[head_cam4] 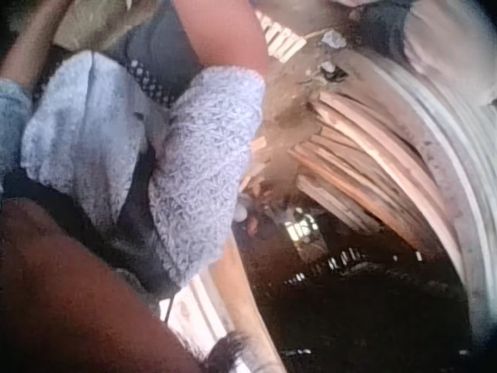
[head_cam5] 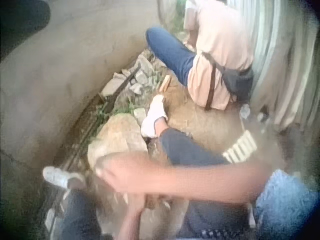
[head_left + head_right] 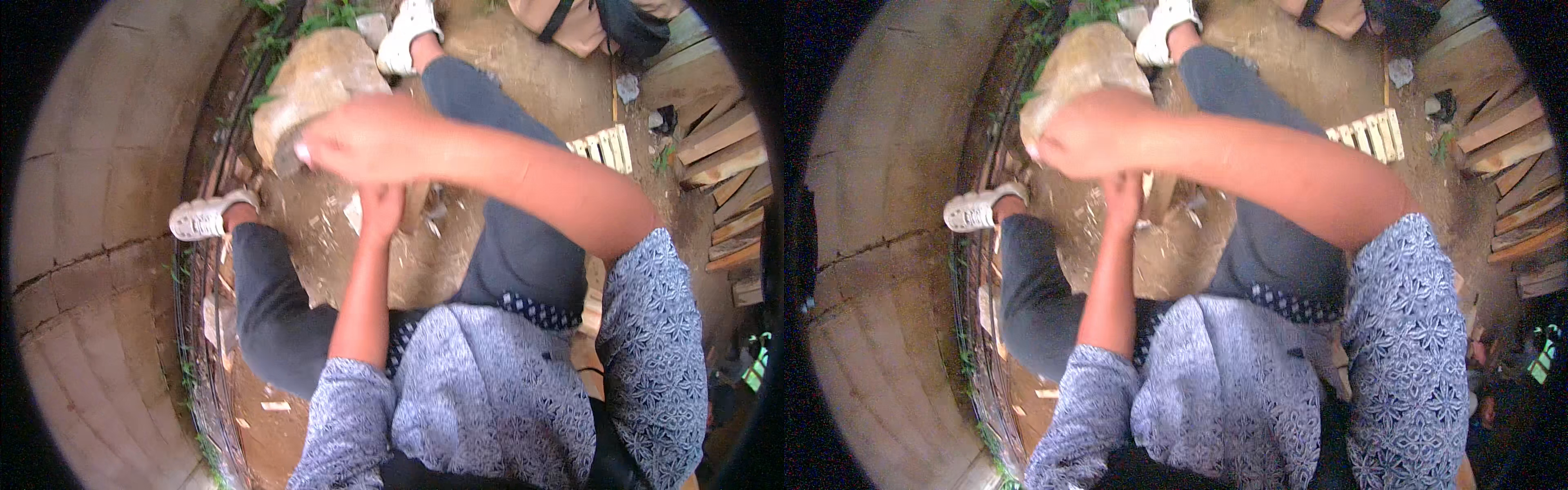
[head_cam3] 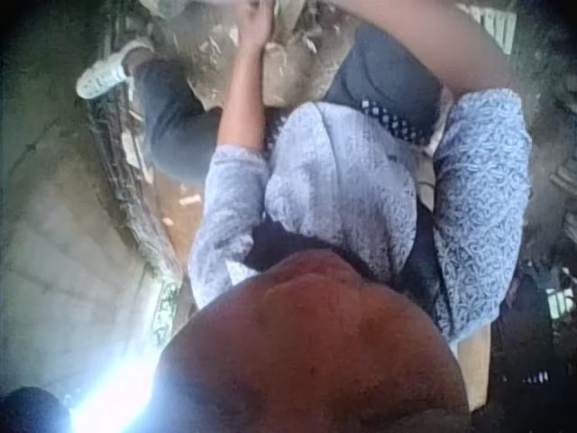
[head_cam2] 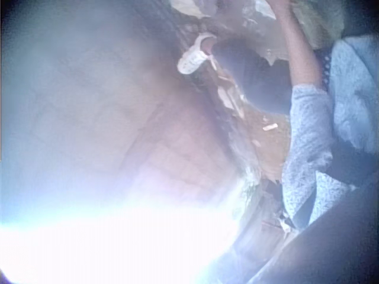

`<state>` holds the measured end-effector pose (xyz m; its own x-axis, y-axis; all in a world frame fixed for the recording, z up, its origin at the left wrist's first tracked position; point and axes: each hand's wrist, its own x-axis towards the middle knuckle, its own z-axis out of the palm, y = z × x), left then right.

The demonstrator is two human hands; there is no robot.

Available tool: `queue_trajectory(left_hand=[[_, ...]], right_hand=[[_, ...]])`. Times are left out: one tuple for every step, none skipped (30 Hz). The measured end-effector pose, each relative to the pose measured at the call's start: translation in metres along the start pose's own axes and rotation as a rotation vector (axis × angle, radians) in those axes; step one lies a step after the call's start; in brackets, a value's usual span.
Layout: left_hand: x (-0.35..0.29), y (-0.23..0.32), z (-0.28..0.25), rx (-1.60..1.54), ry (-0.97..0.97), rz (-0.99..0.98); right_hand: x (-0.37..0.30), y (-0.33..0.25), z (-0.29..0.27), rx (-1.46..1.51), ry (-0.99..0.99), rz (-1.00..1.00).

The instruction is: The person sits on the ground and uses a chisel to carve a rectangular wooden block. They repeatedly strike the chisel to remove wood shavings and shape the block, occasionally rotating it to work on different sides.

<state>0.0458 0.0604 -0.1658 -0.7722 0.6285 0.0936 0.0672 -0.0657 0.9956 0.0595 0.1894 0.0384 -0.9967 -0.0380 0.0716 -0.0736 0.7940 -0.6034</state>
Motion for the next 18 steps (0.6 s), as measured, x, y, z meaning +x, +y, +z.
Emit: queue_trajectory(left_hand=[[0.001, 0.026, -0.002, 0.021, -0.036, -0.096], [0.004, 0.056, 0.001, 0.035, -0.082, -0.183], [0.006, 0.055, -0.002, 0.010, -0.066, -0.105], [0.012, 0.055, -0.003, -0.016, -0.052, -0.024], [0.015, 0.058, -0.004, 0.048, -0.043, 0.008], [0.016, 0.059, -0.004, 0.116, -0.026, 0.033], [0.016, 0.063, -0.005, 0.110, -0.052, 0.021], [0.016, 0.066, -0.005, 0.103, -0.075, 0.010], [0.017, 0.068, -0.004, 0.105, -0.079, 0.096], [0.021, 0.061, -0.014, 0.319, -0.066, 0.103], [0.025, 0.052, -0.028, 0.534, -0.055, 0.104], [0.027, 0.045, -0.041, 0.746, -0.050, 0.103], [0.024, 0.038, -0.051, 0.479, -0.060, -0.098], [0.018, 0.030, -0.055, 0.491, -0.141, -0.154], [0.008, 0.021, -0.055, 0.496, -0.229, -0.212], [-0.002, 0.020, -0.050, 0.494, -0.318, -0.276], [-0.008, 0.018, -0.042, 0.510, -0.302, -0.303], [-0.013, 0.018, -0.033, 0.477, -0.286, -0.311]], right_hand=[[-0.001, -0.005, -0.009, 0.097, -0.047, 0.062], [-0.003, 0.001, -0.005, 0.194, 0.029, -0.012], [-0.004, 0.006, 0.003, 0.288, 0.108, -0.093], [-0.005, 0.011, 0.009, 0.379, 0.186, -0.174], [-0.008, 0.015, 0.012, 0.463, 0.198, -0.201], [-0.010, 0.019, 0.014, 0.535, 0.160, -0.170], [-0.011, 0.025, 0.015, 0.605, 0.119, -0.139], [-0.013, 0.030, 0.015, 0.675, 0.076, -0.107], [-0.015, 0.031, 0.011, 0.641, 0.048, -0.048], [-0.017, 0.037, 0.014, 0.671, 0.050, -0.019], [-0.020, 0.044, 0.017, 0.699, 0.052, 0.012], [-0.022, 0.051, 0.018, 0.724, 0.058, 0.046], [-0.025, 0.053, 0.018, 0.766, 0.105, 0.080], [-0.033, 0.052, 0.016, 0.807, 0.154, 0.118], [-0.040, 0.055, 0.015, 0.846, 0.204, 0.165], [-0.043, 0.062, 0.015, 0.846, 0.308, 0.163], [-0.047, 0.067, 0.013, 0.870, 0.415, 0.165], [-0.052, 0.073, 0.009, 0.887, 0.524, 0.168]])
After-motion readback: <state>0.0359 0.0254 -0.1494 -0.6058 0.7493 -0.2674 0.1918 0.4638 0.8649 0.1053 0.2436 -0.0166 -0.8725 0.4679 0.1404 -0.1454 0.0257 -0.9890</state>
